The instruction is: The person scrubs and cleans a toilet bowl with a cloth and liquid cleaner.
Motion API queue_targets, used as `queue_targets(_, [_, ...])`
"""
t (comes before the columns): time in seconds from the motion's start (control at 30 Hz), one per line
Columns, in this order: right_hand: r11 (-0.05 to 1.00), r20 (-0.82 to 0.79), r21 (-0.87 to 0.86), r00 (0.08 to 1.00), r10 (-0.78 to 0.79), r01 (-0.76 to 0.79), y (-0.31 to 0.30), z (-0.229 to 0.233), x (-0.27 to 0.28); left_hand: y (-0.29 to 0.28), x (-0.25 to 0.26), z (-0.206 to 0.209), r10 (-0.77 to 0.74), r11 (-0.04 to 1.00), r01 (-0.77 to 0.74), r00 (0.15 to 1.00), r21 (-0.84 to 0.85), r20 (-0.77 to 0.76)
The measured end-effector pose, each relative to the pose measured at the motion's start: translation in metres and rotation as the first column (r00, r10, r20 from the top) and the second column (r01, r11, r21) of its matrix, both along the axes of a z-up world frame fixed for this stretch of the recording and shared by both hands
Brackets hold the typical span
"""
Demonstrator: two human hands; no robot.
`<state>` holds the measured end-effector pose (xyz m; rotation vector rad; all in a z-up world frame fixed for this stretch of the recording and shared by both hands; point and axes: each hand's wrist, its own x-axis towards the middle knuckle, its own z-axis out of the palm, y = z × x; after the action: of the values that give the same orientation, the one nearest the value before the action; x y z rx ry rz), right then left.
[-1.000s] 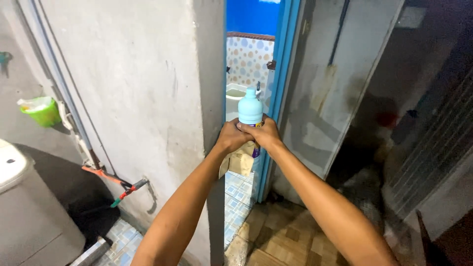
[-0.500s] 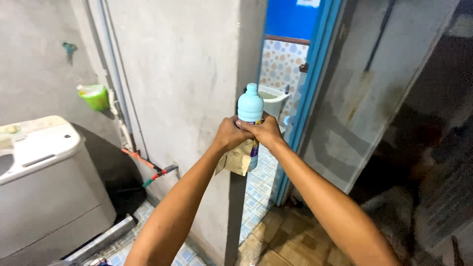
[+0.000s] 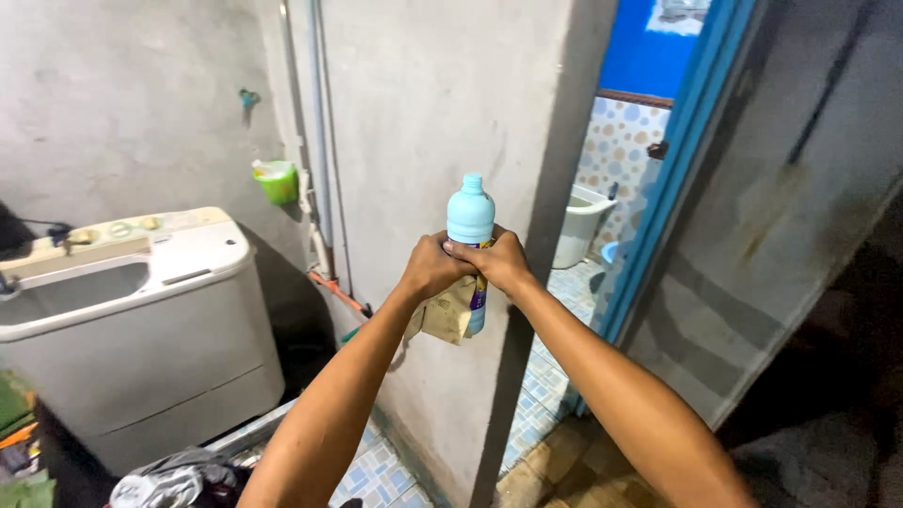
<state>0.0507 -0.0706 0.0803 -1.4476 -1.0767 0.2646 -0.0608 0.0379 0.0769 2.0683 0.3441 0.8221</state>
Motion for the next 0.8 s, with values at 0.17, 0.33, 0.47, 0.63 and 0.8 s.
queue_targets(0.17, [0.998, -0.018, -0.024, 0.998, 0.055, -0.056, 0.016, 0.007, -0.041, 0.017, -0.038, -0.001, 0.052, 0.998, -0.052, 0.998, 0.02, 0.018])
queue_targets(0.33, [0.993, -0.028, -0.039, 0.993, 0.114, -0.115, 0.032, 0.012, -0.071, 0.027, -0.076, 0.005, 0.118, 0.992, -0.118, 0.993, 0.046, 0.004])
queue_targets(0.47, [0.989, 0.004, -0.041, 0.99, 0.14, -0.139, 0.044, 0.016, -0.094, 0.032, -0.103, 0.009, 0.142, 0.99, -0.142, 0.99, 0.02, 0.026])
queue_targets(0.63, [0.979, -0.001, -0.026, 0.98, 0.2, -0.2, 0.066, 0.015, -0.116, 0.053, -0.127, 0.006, 0.189, 0.982, -0.189, 0.982, 0.012, 0.02])
queue_targets(0.8, [0.965, -0.009, -0.039, 0.966, 0.258, -0.259, 0.088, 0.015, -0.148, 0.062, -0.17, 0.012, 0.227, 0.974, -0.227, 0.974, 0.02, 0.007])
